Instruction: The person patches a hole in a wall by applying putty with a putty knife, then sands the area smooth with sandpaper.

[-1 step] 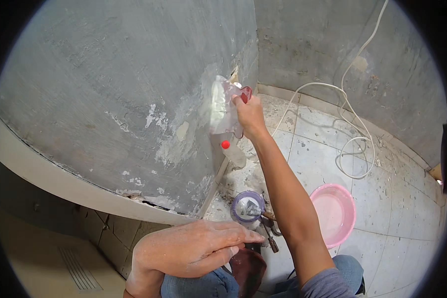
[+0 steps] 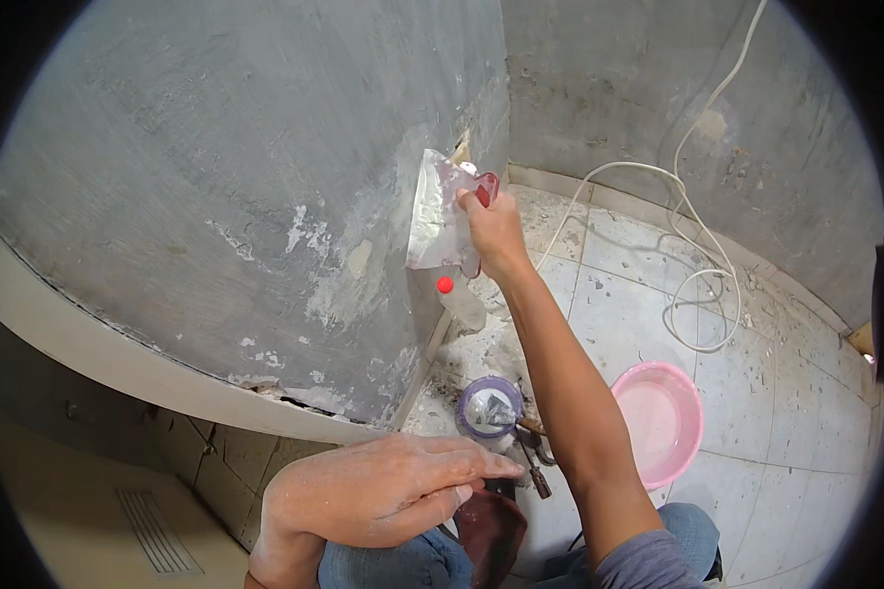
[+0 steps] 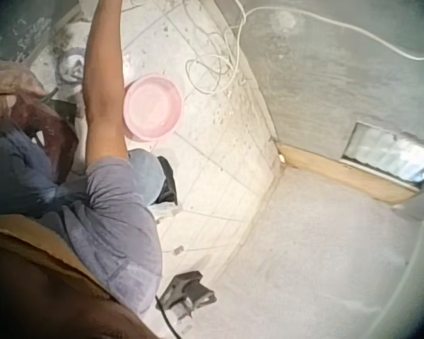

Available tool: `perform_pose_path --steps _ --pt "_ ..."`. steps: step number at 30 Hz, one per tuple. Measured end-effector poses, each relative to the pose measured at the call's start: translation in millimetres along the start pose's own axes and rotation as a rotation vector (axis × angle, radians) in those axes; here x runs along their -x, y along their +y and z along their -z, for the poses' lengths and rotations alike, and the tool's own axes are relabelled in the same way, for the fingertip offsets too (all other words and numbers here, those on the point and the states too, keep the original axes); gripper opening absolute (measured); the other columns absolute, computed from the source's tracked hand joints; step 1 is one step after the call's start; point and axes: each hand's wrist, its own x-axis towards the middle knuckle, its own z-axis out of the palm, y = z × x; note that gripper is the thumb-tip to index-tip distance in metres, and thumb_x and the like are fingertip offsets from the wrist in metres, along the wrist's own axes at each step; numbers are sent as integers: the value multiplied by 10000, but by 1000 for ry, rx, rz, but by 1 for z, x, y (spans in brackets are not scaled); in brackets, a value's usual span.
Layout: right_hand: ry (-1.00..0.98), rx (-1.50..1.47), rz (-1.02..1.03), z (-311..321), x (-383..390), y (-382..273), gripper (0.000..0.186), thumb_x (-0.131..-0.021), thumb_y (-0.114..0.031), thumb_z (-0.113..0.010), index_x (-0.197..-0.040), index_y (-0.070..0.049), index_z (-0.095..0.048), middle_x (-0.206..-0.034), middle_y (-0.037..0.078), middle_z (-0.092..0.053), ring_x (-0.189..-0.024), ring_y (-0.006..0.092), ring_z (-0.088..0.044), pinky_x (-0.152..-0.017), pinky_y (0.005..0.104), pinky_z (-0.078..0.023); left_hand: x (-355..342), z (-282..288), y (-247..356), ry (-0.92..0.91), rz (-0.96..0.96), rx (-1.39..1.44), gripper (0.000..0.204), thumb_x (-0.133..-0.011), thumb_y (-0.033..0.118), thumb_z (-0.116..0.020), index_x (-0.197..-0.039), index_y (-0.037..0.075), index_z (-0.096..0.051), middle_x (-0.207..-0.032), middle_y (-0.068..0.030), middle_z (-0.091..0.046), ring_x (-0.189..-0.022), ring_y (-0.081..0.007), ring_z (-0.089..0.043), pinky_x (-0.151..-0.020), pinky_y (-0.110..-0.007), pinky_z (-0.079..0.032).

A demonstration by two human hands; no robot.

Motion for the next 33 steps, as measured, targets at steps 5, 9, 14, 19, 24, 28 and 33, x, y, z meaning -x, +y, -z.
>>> perform_pose_path --steps 5,9,14,19,24,28,33 --pt "70 -3 -116 7 -5 -4 218 -855 -175 -635 -738 2 -583 -677 12 -556 -586 132 -457 -563 360 -392 2 1 2 21 27 5 366 -964 157 -426 -1288 15 -518 -1095 -185 -630 -1010 -377 -602 -863 -423 -476" --pt "115 222 -9 -1 -23 -3 267 -839 -179 -606 -698 46 -574 -618 181 -592 -580 299 -581 -599 429 -433 2 -2 3 5 -4 24 366 -968 158 -427 -1292 13 -515 -1091 -182 -632 -997 -375 -605 -857 -420 -478" --pt "72 207 34 -12 -25 -8 275 -842 -183 -599 -702 52 -573 -620 196 -587 -584 322 -584 -604 434 -435 3 -1 2 21 1 25 367 -972 159 -424 -1298 15 -512 -1070 -174 -629 -970 -371 -606 -846 -423 -480" --pt "26 184 31 -10 -9 -20 269 -845 -183 -596 -719 54 -574 -615 200 -572 -576 315 -568 -607 437 -429 2 -4 1 -36 1 25 372 -972 155 -418 -1303 10 -503 -1048 -165 -607 -968 -366 -600 -845 -419 -479" --pt "20 155 85 -14 5 -33 301 -887 -177 -596 -663 0 -501 -570 26 -441 -563 140 -400 -551 352 -359 -1 -5 2 -14 -41 14 370 -966 151 -418 -1291 -5 -502 -1064 -168 -592 -1004 -360 -586 -863 -419 -471" --pt "-26 95 124 -13 19 -41 313 -892 -186 -598 -659 -3 -496 -567 28 -429 -560 138 -396 -544 349 -348 -2 -3 6 -60 30 53 378 -940 51 -462 -1309 -8 -513 -1246 -157 -579 -1079 -319 -589 -907 -372 -487" --pt "-71 140 183 -11 37 -52 243 -879 -160 -570 -751 46 -554 -594 198 -512 -531 312 -474 -566 417 -394 -5 -4 9 -92 37 17 383 -941 49 -453 -1317 -6 -503 -1231 -158 -581 -1086 -328 -579 -927 -381 -470"
